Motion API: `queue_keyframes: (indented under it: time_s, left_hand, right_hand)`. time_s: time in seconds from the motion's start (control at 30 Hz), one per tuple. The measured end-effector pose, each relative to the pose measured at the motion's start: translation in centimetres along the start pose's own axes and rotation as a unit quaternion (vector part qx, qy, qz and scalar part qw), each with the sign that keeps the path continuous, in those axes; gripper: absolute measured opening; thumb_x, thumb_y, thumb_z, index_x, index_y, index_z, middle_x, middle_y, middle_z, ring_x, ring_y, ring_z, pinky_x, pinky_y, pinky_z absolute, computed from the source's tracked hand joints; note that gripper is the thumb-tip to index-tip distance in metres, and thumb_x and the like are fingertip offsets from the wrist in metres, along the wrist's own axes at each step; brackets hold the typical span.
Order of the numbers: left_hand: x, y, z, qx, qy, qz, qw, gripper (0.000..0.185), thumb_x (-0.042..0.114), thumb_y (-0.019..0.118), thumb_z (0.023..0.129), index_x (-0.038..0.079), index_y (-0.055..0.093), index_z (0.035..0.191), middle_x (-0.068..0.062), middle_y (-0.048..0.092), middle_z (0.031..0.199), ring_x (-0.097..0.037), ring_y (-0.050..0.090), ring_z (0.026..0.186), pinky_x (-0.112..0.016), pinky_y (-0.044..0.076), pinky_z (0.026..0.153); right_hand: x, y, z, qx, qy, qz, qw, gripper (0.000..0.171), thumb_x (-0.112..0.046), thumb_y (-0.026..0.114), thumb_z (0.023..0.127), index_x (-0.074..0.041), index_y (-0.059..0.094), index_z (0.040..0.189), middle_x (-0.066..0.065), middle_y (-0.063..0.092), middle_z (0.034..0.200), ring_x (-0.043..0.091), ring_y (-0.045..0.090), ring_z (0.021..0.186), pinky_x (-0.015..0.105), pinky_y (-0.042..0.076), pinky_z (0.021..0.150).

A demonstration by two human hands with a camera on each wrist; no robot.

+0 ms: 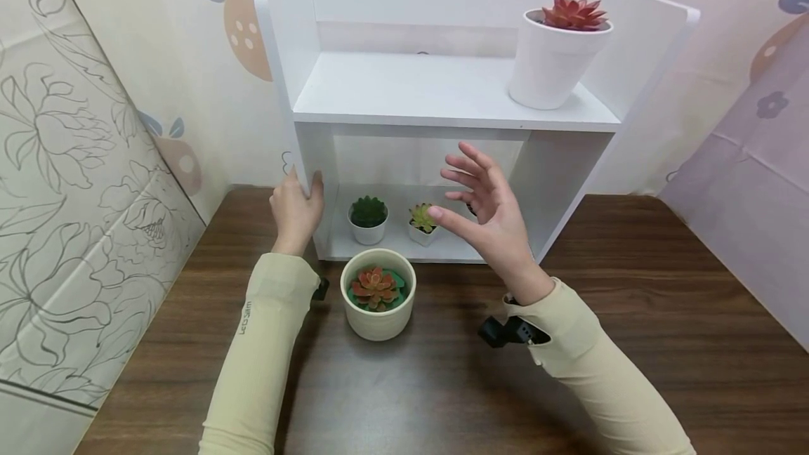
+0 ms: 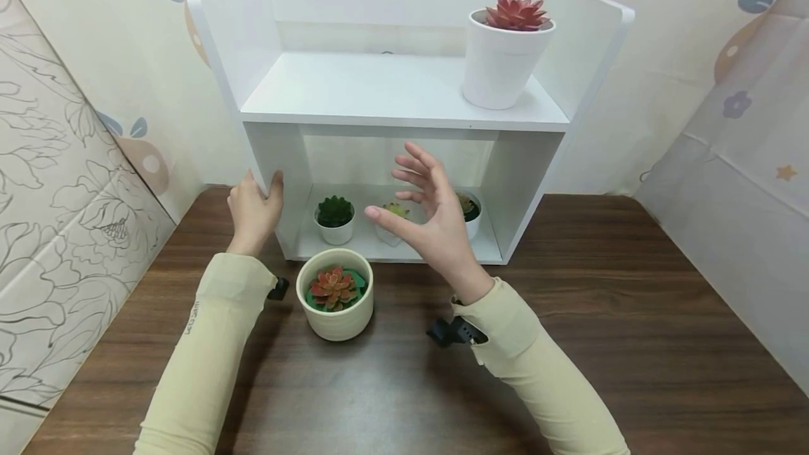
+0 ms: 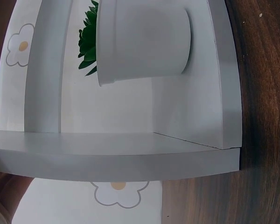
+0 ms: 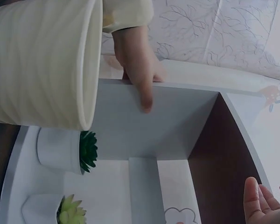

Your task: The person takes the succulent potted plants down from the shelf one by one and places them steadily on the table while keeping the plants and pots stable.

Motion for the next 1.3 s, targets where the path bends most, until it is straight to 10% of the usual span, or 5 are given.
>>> queue_keyframes:
  time_s: [1.3]
  left_hand:
    - [0.0,-0.1,0.0,-0.006,-0.004,0.001,1.0000,0.034,0.021,0.054,0.095,-0.007,0.059,0.113,-0.029,0.066,0.110,-0.046,0.063,0.102,-0.057,0.045,0.088]
  right_hand:
    - [-2.4,-3.7,1.5,0.177,-0.078,0.113,0.975,0.060,0.007,0.067,0.080,-0.004,0.047,0.135,0.016,0.054,0.125,0.030,0.052,0.118,0.028,0.045,0.093]
Point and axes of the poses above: each hand's wrist, its own z-axis towards the middle knuckle, its own y-axis out of the palm, x = y × z, the point moved 1 cm from there along z, towards the middle knuckle
